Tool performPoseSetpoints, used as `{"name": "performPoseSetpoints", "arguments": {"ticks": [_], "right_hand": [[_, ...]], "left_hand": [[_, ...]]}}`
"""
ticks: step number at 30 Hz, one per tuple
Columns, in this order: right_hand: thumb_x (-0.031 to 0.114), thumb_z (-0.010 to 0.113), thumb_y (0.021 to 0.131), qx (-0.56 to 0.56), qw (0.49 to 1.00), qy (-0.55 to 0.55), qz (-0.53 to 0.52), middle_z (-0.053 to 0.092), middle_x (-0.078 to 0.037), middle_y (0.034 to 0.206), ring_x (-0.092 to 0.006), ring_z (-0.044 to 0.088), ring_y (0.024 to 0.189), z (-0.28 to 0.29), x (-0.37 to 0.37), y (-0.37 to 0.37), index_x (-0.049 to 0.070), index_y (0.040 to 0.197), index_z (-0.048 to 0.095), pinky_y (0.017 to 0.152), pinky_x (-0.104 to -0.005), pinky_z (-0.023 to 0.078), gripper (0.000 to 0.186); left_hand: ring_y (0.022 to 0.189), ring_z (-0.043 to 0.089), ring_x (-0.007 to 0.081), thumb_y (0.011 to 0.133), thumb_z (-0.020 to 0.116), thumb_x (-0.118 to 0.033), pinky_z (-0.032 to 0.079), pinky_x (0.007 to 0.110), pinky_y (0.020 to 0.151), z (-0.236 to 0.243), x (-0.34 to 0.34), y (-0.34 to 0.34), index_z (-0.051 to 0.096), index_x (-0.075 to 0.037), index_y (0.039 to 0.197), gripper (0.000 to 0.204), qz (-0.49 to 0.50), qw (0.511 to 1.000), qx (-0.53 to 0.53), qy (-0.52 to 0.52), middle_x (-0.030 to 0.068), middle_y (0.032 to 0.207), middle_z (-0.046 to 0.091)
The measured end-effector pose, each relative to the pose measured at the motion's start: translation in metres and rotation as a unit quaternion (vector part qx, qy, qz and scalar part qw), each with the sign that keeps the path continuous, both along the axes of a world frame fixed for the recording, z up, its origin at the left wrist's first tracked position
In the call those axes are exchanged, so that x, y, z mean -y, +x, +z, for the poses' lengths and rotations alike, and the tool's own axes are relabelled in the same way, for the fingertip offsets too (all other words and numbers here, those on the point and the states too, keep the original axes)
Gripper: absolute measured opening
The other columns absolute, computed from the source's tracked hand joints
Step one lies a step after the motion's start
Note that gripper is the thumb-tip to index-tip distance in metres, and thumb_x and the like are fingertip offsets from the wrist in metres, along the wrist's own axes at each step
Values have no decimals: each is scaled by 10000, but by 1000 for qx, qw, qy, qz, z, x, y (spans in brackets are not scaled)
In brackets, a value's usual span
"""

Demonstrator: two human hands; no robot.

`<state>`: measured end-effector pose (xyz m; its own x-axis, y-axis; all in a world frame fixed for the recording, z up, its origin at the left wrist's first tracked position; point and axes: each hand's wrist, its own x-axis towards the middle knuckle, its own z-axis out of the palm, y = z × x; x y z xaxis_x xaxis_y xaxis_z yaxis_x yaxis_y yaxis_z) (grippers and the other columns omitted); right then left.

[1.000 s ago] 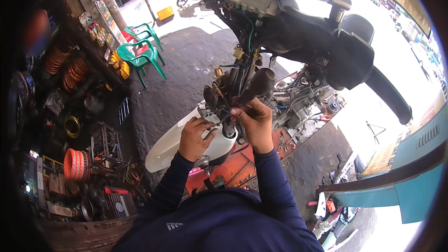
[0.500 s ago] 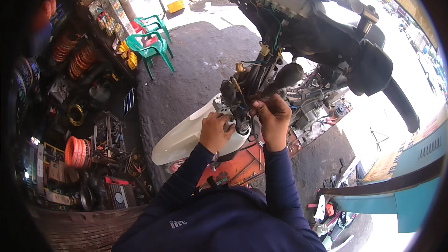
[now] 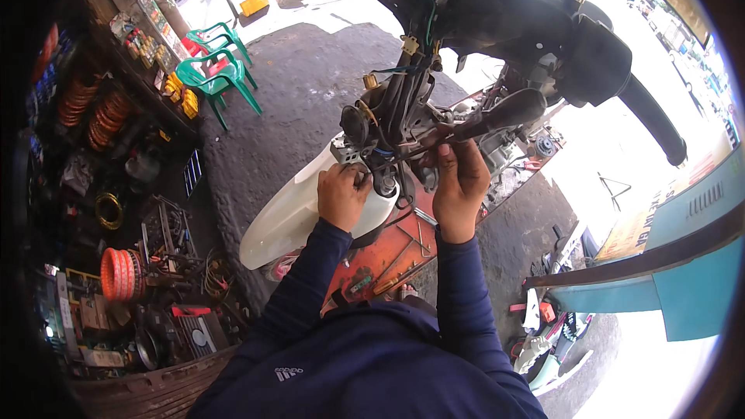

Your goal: Using a screwdriver and T-handle wrench to disassemble and reassemble motorcycle fairing components.

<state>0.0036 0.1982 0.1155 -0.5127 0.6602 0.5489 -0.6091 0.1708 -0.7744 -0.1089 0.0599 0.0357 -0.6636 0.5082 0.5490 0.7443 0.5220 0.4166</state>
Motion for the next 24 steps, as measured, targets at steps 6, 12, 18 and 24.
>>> {"name": "performPoseSetpoints", "arguments": {"ticks": [6, 12, 18, 24], "right_hand": [[91, 497, 939, -38, 997, -45, -55, 601, -111, 909, -132, 543, 712, -6, 13, 50, -52, 1132, 519, 648, -261, 458, 242], [131, 576, 896, 74, 981, -127, -130, 566, -102, 808, -142, 523, 668, -67, 27, 107, -26, 1014, 544, 612, -274, 456, 198], [142, 555, 915, 313, 922, -192, -122, 504, -44, 736, -110, 489, 648, -181, 56, 130, 18, 918, 509, 618, -271, 445, 133], [171, 585, 899, 427, 887, -173, -37, 555, -59, 731, -131, 547, 659, -249, 74, 177, -9, 886, 532, 640, -262, 463, 187]], "left_hand": [[612, 518, 218, 690, 719, -95, 398, 356, 574, -3, 35, 24, 616, -80, 813, 160, -155, 976, 26, 148, 55, 682, 535], [536, 545, 138, 733, 694, -17, 436, 248, 529, -143, 96, 90, 664, -2, 851, 123, -176, 917, 343, 103, 55, 725, 617], [735, 646, 273, 745, 692, -145, 513, 366, 678, -344, 107, 117, 684, -40, 835, 139, 17, 859, 511, -37, 139, 755, 653], [791, 632, 309, 751, 692, -186, 499, 412, 723, -471, 137, 131, 696, -74, 821, 132, 121, 853, 475, -178, 149, 822, 658]]}}
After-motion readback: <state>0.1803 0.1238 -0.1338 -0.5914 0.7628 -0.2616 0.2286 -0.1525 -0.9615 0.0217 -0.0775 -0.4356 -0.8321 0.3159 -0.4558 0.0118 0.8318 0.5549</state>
